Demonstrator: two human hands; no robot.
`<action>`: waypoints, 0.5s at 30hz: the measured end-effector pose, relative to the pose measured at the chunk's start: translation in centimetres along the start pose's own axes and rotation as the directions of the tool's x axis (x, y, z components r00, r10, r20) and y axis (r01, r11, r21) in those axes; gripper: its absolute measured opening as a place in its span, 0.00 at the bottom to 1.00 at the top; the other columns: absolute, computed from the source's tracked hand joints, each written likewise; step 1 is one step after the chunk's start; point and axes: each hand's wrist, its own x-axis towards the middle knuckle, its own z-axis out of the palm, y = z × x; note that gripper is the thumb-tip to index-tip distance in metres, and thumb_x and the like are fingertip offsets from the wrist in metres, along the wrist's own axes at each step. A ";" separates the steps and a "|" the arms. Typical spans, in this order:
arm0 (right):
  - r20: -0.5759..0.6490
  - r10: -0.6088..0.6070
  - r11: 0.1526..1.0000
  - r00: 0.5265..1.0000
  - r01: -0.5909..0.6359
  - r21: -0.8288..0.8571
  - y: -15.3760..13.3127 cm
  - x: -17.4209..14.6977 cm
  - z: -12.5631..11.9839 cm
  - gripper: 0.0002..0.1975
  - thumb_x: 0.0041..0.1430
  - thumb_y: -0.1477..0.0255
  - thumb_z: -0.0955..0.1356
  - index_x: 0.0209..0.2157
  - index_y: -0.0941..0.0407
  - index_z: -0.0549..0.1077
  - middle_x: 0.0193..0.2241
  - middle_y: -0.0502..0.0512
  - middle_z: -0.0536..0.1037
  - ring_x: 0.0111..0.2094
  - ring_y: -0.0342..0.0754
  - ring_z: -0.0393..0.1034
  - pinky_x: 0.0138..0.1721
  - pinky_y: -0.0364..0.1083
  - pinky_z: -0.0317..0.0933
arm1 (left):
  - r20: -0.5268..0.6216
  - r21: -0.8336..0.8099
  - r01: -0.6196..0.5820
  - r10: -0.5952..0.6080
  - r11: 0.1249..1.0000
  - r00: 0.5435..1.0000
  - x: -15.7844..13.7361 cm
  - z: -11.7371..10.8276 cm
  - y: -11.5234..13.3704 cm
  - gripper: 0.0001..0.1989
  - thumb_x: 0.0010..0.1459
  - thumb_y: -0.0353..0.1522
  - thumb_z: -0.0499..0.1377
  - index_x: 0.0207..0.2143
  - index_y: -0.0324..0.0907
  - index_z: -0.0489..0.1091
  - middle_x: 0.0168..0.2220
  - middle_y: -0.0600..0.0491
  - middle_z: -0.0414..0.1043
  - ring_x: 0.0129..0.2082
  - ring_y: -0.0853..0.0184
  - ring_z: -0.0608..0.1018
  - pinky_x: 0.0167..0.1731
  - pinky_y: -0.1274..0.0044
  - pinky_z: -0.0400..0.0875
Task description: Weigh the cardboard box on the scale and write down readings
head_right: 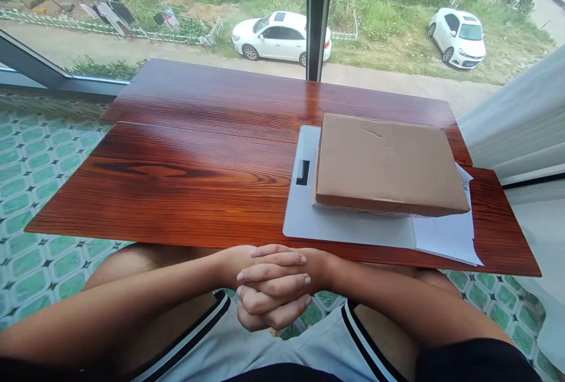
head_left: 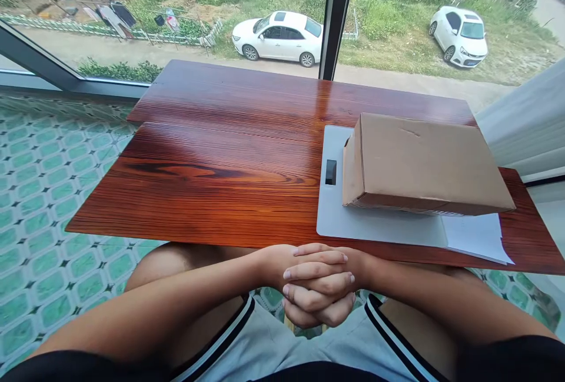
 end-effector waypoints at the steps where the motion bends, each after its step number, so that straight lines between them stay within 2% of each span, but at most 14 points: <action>1: 0.007 0.015 1.000 1.000 -0.015 0.001 -0.1 0.0 -0.1 0.18 0.55 0.67 0.76 0.49 0.48 0.79 0.37 0.59 0.80 0.38 0.58 0.80 0.37 0.54 0.76 | 0.012 0.012 0.001 -0.002 1.000 1.000 0.0 -0.1 0.2 0.42 0.59 0.20 0.62 0.72 0.51 0.53 0.51 0.46 0.79 0.31 0.66 0.84 0.30 0.80 0.79; 5: 0.015 0.048 0.999 0.999 -0.048 -0.005 -0.2 -0.1 -0.1 0.19 0.53 0.68 0.77 0.47 0.47 0.79 0.37 0.59 0.81 0.39 0.59 0.81 0.38 0.54 0.77 | 0.039 0.057 -0.035 0.033 0.998 0.999 0.0 -0.5 0.2 0.41 0.60 0.23 0.62 0.72 0.51 0.54 0.54 0.43 0.77 0.33 0.66 0.84 0.29 0.81 0.78; 9: 0.021 0.024 0.999 0.999 -0.023 -0.028 0.0 -0.2 -0.1 0.19 0.53 0.68 0.77 0.47 0.49 0.79 0.37 0.60 0.81 0.39 0.60 0.81 0.37 0.53 0.77 | 0.000 0.057 -0.056 0.056 0.997 0.998 0.5 -0.9 0.3 0.40 0.60 0.24 0.63 0.71 0.50 0.56 0.55 0.44 0.77 0.35 0.65 0.85 0.31 0.80 0.79; 12: 0.034 0.011 0.999 0.999 -0.010 -0.034 -0.1 -0.1 -0.2 0.19 0.54 0.67 0.77 0.48 0.49 0.78 0.37 0.60 0.81 0.38 0.59 0.81 0.37 0.53 0.77 | 0.083 0.087 -0.041 0.034 0.995 0.996 0.8 -1.6 0.6 0.44 0.57 0.22 0.66 0.72 0.49 0.55 0.56 0.43 0.77 0.38 0.63 0.85 0.33 0.80 0.79; 15: 0.041 0.012 0.999 0.999 -0.011 -0.034 -0.2 0.2 -0.4 0.19 0.54 0.67 0.77 0.48 0.49 0.78 0.36 0.59 0.81 0.38 0.59 0.81 0.37 0.53 0.77 | 0.142 0.082 -0.059 0.047 0.995 0.989 0.6 -2.3 0.7 0.43 0.59 0.23 0.65 0.73 0.47 0.52 0.55 0.44 0.78 0.41 0.61 0.85 0.34 0.80 0.80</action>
